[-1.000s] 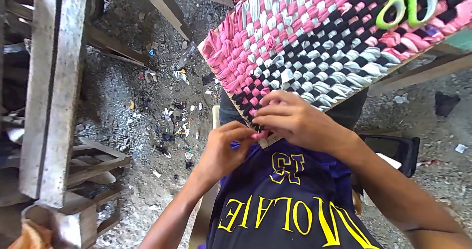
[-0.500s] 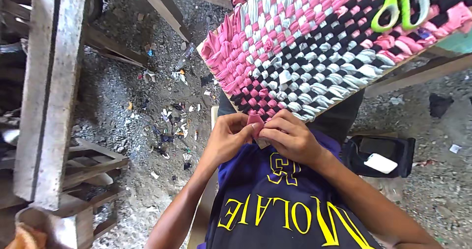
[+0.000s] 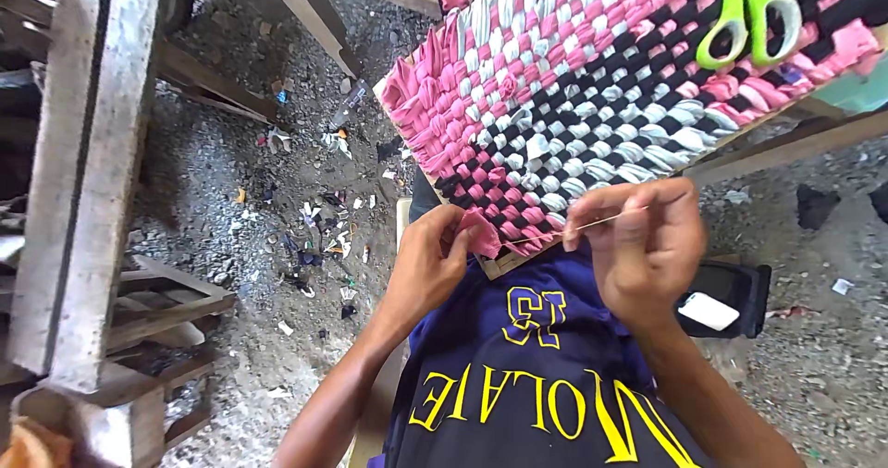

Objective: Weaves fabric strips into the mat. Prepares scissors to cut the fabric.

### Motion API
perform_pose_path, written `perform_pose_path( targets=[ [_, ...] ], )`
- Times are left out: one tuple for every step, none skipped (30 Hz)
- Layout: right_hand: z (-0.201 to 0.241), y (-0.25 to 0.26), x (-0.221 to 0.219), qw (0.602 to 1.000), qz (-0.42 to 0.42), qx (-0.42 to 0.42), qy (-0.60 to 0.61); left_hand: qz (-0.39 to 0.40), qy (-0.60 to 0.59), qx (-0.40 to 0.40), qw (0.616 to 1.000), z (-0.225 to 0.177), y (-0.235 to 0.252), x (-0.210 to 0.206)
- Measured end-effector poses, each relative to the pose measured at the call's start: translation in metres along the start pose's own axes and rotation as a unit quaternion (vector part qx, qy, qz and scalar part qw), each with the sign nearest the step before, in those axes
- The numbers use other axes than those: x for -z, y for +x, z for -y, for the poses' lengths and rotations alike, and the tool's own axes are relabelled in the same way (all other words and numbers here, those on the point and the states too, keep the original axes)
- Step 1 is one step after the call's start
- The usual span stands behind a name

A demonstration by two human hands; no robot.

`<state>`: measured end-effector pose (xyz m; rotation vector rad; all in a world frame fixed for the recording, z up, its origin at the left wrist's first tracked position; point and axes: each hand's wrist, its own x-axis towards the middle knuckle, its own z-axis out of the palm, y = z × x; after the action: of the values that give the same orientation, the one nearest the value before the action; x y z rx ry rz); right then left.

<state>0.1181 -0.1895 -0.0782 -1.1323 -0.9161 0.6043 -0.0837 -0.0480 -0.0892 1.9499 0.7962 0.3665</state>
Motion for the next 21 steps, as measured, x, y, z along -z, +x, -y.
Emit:
perform_pose_path(
  targets=[
    [0.006, 0.002, 0.003, 0.999, -0.009, -0.029, 0.032, 0.003, 0.012, -0.005, 1.000, 0.000, 0.000, 0.001],
    [0.011, 0.003, 0.007, 0.997, -0.014, -0.053, 0.055, 0.004, 0.021, -0.008, 1.000, -0.001, 0.001, 0.001],
    [0.016, 0.004, 0.010, 0.995, -0.018, -0.071, 0.073, 0.004, 0.029, -0.008, 1.000, -0.001, 0.002, 0.001],
    [0.020, 0.005, 0.013, 0.993, -0.018, -0.085, 0.085, 0.000, 0.037, -0.011, 0.999, -0.001, 0.002, 0.002],
    [0.024, 0.005, 0.016, 0.991, -0.018, -0.098, 0.094, -0.005, 0.047, -0.014, 0.999, 0.000, 0.002, 0.002],
    [0.027, 0.005, 0.019, 0.989, -0.021, -0.107, 0.101, -0.008, 0.057, -0.015, 0.998, 0.002, 0.002, 0.001],
    [0.030, 0.006, 0.022, 0.987, -0.026, -0.115, 0.109, -0.011, 0.062, -0.019, 0.998, 0.003, 0.002, 0.001],
    [0.033, 0.006, 0.025, 0.985, -0.029, -0.123, 0.117, -0.013, 0.064, -0.026, 0.998, 0.004, 0.002, 0.000],
    [0.035, 0.007, 0.027, 0.983, -0.032, -0.129, 0.124, -0.014, 0.062, -0.031, 0.997, 0.004, 0.002, 0.000],
    [0.036, 0.007, 0.030, 0.983, -0.031, -0.133, 0.126, -0.015, 0.057, -0.035, 0.998, 0.004, 0.002, -0.001],
    [0.037, 0.007, 0.032, 0.983, -0.026, -0.140, 0.120, -0.014, 0.047, -0.038, 0.998, 0.004, 0.002, -0.001],
    [0.036, 0.007, 0.033, 0.982, -0.016, -0.151, 0.111, -0.011, 0.034, -0.038, 0.999, 0.004, 0.003, -0.001],
    [0.035, 0.007, 0.034, 0.981, -0.001, -0.164, 0.099, -0.006, 0.017, -0.036, 0.999, 0.003, 0.003, 0.000],
    [0.033, 0.006, 0.035, 0.980, 0.022, -0.179, 0.086, -0.002, -0.004, -0.030, 1.000, 0.003, 0.003, 0.001],
    [0.030, 0.005, 0.034, 0.978, 0.045, -0.192, 0.072, 0.002, -0.027, -0.024, 0.999, 0.003, 0.003, 0.001],
    [0.027, 0.004, 0.032, 0.975, 0.067, -0.204, 0.058, 0.005, -0.046, -0.017, 0.999, 0.003, 0.003, 0.002],
    [0.022, 0.002, 0.029, 0.973, 0.089, -0.209, 0.040, 0.008, -0.059, -0.010, 0.998, 0.002, 0.003, 0.003],
    [0.018, 0.001, 0.024, 0.970, 0.113, -0.212, 0.020, 0.012, -0.069, -0.003, 0.998, 0.002, 0.003, 0.004],
    [0.015, 0.000, 0.020, 0.966, 0.140, -0.218, 0.000, 0.015, -0.077, 0.004, 0.997, 0.001, 0.003, 0.005],
    [0.011, -0.002, 0.015, 0.960, 0.167, -0.222, -0.025, 0.016, -0.083, 0.008, 0.996, 0.000, 0.003, 0.006],
    [0.007, -0.003, 0.009, 0.954, 0.193, -0.222, -0.060, 0.016, -0.088, 0.009, 0.996, 0.000, 0.003, 0.007]
  ],
)
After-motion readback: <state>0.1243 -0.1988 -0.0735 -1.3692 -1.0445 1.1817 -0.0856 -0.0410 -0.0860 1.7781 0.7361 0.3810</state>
